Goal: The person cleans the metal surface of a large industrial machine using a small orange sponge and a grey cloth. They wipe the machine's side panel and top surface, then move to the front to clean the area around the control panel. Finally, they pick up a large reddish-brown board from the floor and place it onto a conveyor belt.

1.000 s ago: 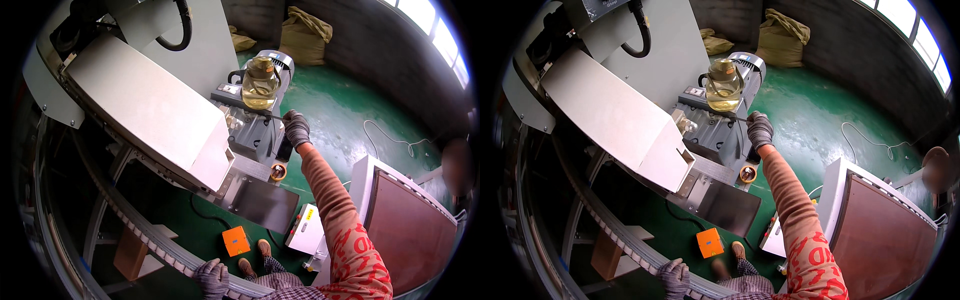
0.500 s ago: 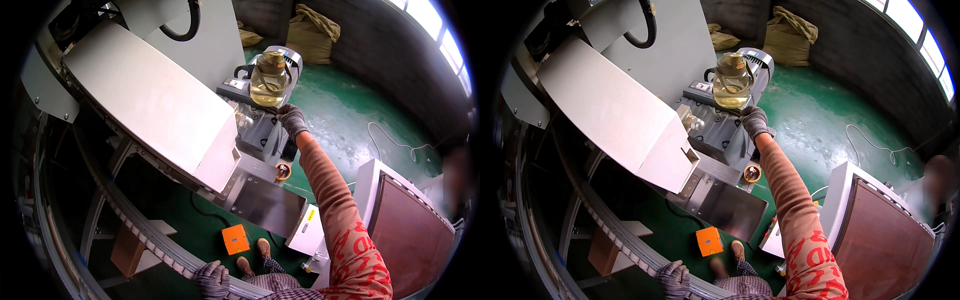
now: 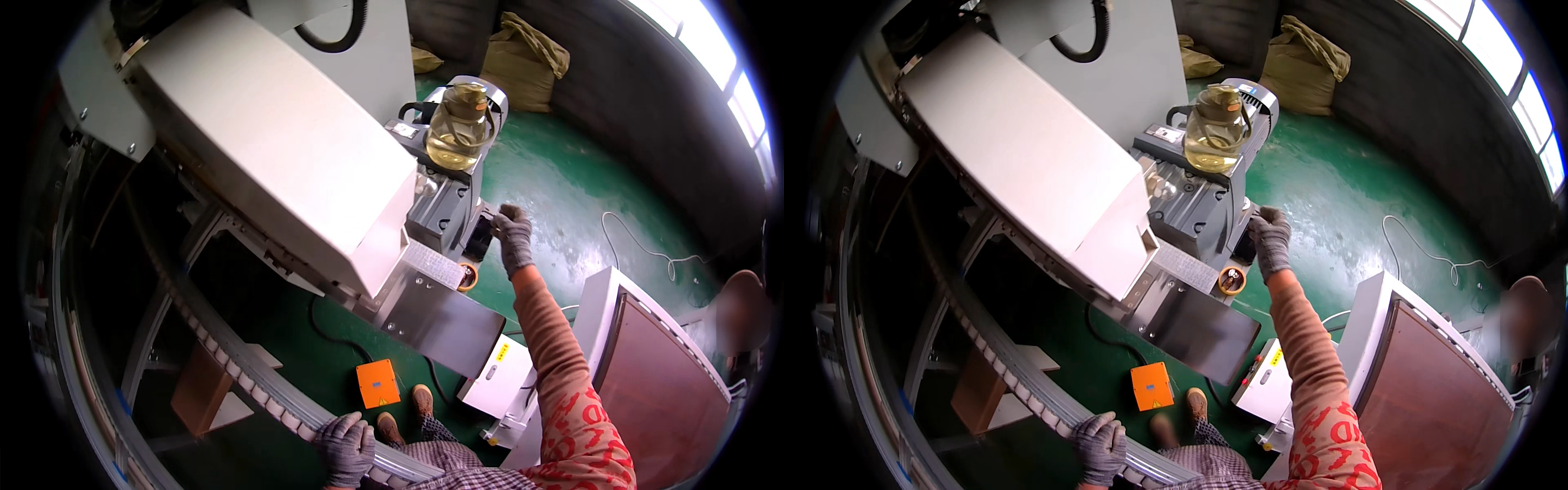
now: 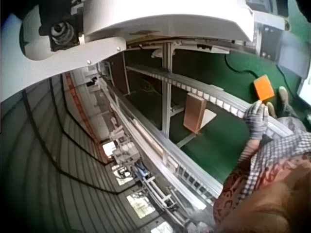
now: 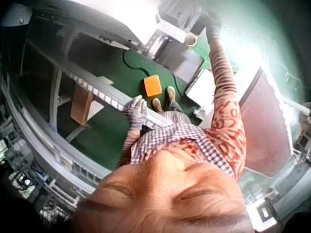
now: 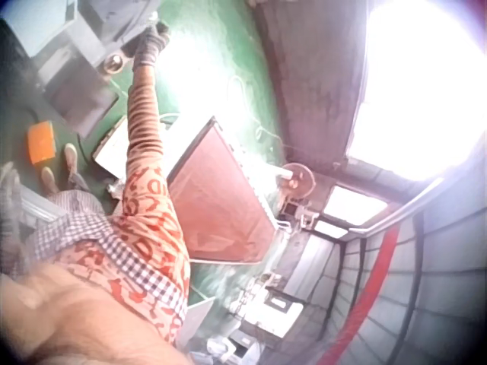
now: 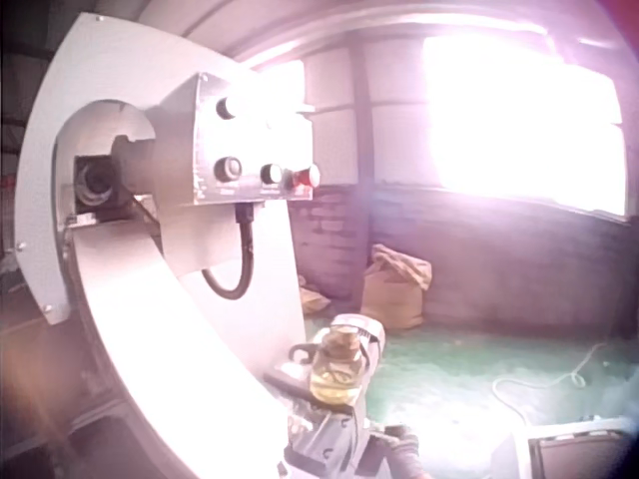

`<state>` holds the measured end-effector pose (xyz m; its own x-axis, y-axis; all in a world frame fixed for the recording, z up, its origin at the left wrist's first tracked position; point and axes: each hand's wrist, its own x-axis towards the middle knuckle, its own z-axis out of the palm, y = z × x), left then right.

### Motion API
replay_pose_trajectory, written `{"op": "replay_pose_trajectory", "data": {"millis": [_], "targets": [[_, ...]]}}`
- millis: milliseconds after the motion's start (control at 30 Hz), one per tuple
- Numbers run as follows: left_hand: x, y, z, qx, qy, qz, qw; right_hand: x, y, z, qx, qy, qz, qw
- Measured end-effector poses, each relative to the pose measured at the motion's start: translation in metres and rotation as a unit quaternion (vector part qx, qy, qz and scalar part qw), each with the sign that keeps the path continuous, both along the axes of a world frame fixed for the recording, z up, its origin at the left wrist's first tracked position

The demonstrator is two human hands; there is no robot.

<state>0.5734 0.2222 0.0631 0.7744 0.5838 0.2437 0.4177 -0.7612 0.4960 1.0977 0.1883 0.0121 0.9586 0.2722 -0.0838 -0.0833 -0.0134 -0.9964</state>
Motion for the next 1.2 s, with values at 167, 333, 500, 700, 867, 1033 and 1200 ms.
{"op": "replay_pose_trajectory", "data": {"millis": [167, 333, 500, 700, 867, 1033, 1200], "targets": [[-0.002, -0.002, 0.007, 0.016, -0.029, 0.009, 0.999, -0.062, -0.075, 0.012, 0.001, 0.03, -0.036, 0.999], [-0.007, -0.002, 0.003, 0.026, -0.062, 0.004, 0.998, -0.143, -0.149, 0.013, -0.003, 0.075, -0.103, 0.992], [-0.013, -0.002, -0.003, 0.033, -0.107, -0.011, 0.994, -0.243, -0.191, 0.018, -0.03, 0.071, -0.076, 0.994], [-0.022, -0.001, -0.003, 0.08, -0.138, -0.064, 0.985, -0.345, -0.209, 0.047, -0.128, -0.051, 0.098, 0.986], [-0.053, -0.017, -0.009, 0.11, -0.058, -0.085, 0.989, -0.391, -0.205, 0.085, -0.197, -0.211, 0.145, 0.946], [-0.155, -0.062, -0.031, 0.074, 0.009, 0.038, 0.996, -0.424, -0.17, 0.099, -0.189, -0.283, 0.281, 0.897], [-0.308, -0.131, -0.155, -0.227, 0.138, 0.288, 0.92, -0.463, -0.147, 0.103, -0.162, -0.429, 0.383, 0.802]]}}
